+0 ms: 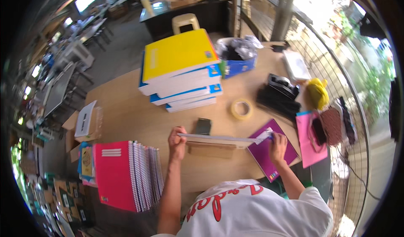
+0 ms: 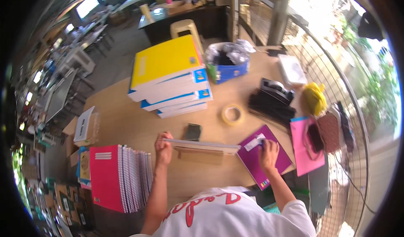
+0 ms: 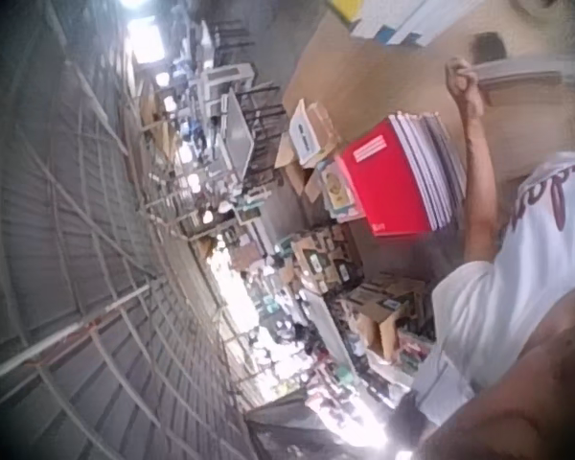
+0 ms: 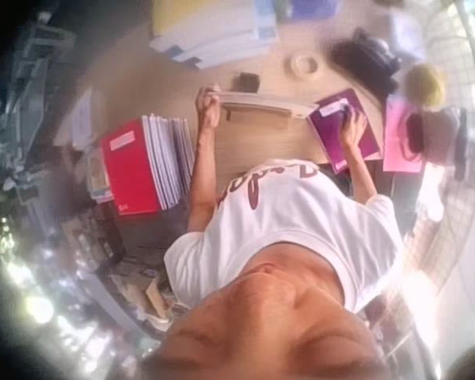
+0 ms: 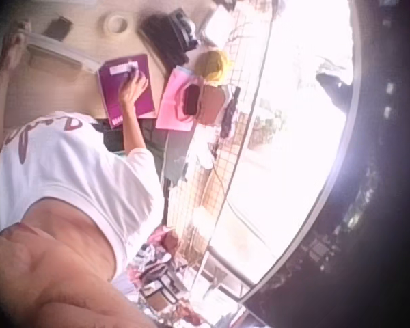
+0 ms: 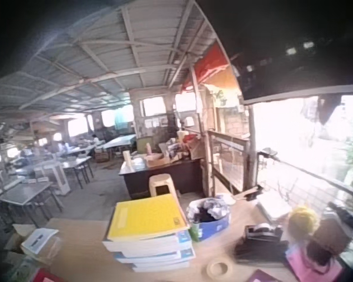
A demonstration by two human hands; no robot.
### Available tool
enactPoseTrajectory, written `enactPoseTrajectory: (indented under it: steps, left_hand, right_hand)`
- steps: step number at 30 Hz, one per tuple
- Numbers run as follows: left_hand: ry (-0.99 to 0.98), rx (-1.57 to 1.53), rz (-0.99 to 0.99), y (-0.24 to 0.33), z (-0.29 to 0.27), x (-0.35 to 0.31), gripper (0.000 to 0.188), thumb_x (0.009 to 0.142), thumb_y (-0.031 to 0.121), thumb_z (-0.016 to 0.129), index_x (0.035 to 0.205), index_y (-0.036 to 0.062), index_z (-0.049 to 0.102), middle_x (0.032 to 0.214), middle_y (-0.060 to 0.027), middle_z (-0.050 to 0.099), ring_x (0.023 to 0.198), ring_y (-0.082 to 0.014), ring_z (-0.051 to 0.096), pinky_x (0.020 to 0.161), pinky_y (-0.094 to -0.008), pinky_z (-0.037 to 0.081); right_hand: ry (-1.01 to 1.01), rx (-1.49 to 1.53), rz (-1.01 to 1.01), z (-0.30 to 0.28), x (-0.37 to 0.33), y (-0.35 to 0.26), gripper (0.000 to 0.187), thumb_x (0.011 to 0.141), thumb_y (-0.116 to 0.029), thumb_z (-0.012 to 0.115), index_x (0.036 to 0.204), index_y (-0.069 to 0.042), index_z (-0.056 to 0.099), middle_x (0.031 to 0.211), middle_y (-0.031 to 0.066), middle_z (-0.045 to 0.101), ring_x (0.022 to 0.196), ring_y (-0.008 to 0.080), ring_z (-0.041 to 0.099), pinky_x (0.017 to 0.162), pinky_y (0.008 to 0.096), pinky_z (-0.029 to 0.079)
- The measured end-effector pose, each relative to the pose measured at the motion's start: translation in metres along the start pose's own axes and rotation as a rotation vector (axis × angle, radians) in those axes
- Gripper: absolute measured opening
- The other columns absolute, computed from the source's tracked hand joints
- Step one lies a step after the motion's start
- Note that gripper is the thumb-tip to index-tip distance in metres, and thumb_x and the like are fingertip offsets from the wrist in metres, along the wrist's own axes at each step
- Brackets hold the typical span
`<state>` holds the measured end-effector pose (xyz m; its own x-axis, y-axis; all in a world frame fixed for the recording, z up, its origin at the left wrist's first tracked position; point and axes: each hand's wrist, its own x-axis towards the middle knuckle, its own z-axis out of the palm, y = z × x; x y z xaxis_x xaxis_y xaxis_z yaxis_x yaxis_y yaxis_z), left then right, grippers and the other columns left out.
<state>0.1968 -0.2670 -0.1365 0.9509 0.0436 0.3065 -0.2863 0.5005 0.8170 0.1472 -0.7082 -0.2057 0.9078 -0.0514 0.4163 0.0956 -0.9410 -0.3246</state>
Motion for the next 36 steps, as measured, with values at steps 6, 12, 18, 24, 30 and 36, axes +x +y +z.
enactPoseTrajectory:
  steps: [6, 12, 18, 24, 30, 36]
  left_hand:
    - [0.177, 0.076, -0.079, 0.005, 0.007, -0.002, 0.023, 0.084, -0.001, 0.077, 0.102, 0.005, 0.065, 0.099, -0.0024, 0.066, 0.093, -0.012, 0.06, 0.088, -0.0262, 0.047]
    - [0.189, 0.033, -0.09, 0.007, 0.011, 0.003, 0.038, 0.084, -0.007, 0.074, 0.117, 0.0042, 0.06, 0.101, -0.0059, 0.069, 0.099, -0.0141, 0.065, 0.092, -0.0271, 0.051]
    - [0.177, 0.096, -0.097, 0.008, 0.012, 0.005, 0.046, 0.082, -0.008, 0.074, 0.122, 0.0063, 0.057, 0.105, -0.004, 0.068, 0.095, -0.0108, 0.063, 0.085, -0.0262, 0.051]
    - [0.231, 0.131, -0.138, 0.013, 0.014, 0.007, 0.049, 0.081, -0.007, 0.076, 0.123, 0.0067, 0.055, 0.101, -0.0016, 0.065, 0.093, -0.0083, 0.061, 0.081, -0.0251, 0.05]
    - [0.289, 0.205, -0.08, 0.013, 0.023, 0.005, 0.069, 0.077, -0.002, 0.084, 0.133, 0.009, 0.045, 0.087, -0.0032, 0.065, 0.081, -0.0081, 0.061, 0.075, -0.0249, 0.05]
    - [0.312, 0.252, -0.09, 0.012, 0.026, -0.001, 0.08, 0.076, 0.002, 0.086, 0.139, 0.0115, 0.038, 0.092, -0.0044, 0.067, 0.089, -0.0121, 0.065, 0.08, -0.0266, 0.052]
  right_hand:
    - [-0.223, 0.529, -0.538, -0.113, 0.171, -0.176, 0.039, 0.082, -0.018, 0.075, 0.118, -0.006, 0.065, 0.111, 0.0135, 0.061, 0.104, 0.0329, 0.06, 0.094, 0.0461, 0.05]
    - [-0.051, 0.144, -1.283, -0.087, 0.215, -0.294, 0.03, 0.074, -0.024, 0.073, 0.101, -0.012, 0.071, 0.101, 0.0018, 0.064, 0.113, 0.0204, 0.057, 0.12, 0.0526, 0.025]
    - [-0.016, -0.045, -1.618, -0.072, 0.222, -0.328, 0.021, 0.077, -0.019, 0.067, 0.097, -0.014, 0.069, 0.1, -0.001, 0.062, 0.114, 0.0191, 0.056, 0.123, 0.0535, 0.023]
    - [0.005, -0.07, -1.758, -0.071, 0.223, -0.339, 0.006, 0.076, -0.024, 0.068, 0.075, -0.025, 0.073, 0.093, -0.0071, 0.066, 0.109, 0.0172, 0.061, 0.118, 0.0478, 0.03]
    - [-0.093, -0.135, -1.567, -0.065, 0.208, -0.323, 0.011, 0.07, -0.024, 0.073, 0.072, -0.013, 0.071, 0.081, 0.0048, 0.063, 0.095, 0.021, 0.065, 0.093, 0.0473, 0.048]
    - [-0.484, 0.211, -0.897, -0.058, 0.196, -0.281, 0.04, 0.081, -0.048, 0.073, 0.105, -0.016, 0.075, 0.096, 0.006, 0.07, 0.104, 0.0198, 0.066, 0.098, 0.0501, 0.042]
